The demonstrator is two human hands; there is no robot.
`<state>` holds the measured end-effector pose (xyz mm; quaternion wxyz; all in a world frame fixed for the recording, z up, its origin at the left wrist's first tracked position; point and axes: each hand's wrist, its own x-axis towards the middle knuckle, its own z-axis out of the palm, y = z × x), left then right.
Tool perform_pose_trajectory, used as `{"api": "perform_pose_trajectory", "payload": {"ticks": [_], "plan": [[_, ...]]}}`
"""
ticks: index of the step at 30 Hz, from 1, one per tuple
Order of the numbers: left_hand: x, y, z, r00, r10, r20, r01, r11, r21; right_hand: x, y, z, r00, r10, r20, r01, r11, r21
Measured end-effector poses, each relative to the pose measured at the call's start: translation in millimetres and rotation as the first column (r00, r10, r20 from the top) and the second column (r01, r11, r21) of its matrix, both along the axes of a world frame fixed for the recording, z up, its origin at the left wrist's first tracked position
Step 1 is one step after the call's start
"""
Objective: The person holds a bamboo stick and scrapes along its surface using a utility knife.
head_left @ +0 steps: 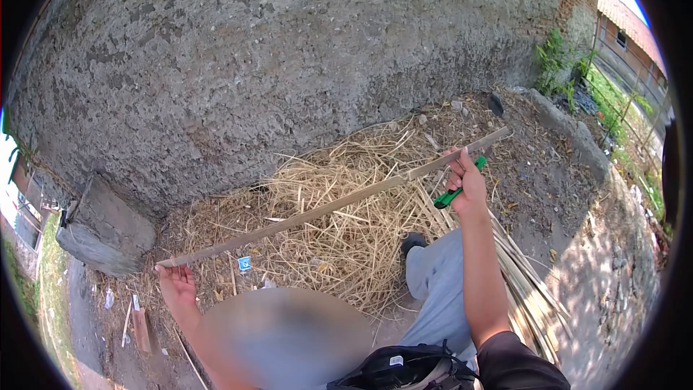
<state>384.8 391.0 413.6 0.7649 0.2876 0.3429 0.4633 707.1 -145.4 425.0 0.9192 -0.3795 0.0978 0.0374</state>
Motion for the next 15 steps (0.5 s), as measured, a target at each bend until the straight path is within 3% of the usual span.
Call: {"api": "perform_pose_trajectory", "payload": {"ticks": [11, 15], "plan": [[0, 4, -5, 1.000, 0.025, -0.012, -0.024, 1.000, 0.020, -4, -1, 4, 0.998, 0.043, 0.037, -0.042, 0.999, -0.026], [-2, 10, -11, 0.999, -0.044, 0.008, 0.044, 0.999, 0.023, -3, -1, 3, 0.998, 0.035, 0.044, -0.034, 0.999, -0.033]]}}
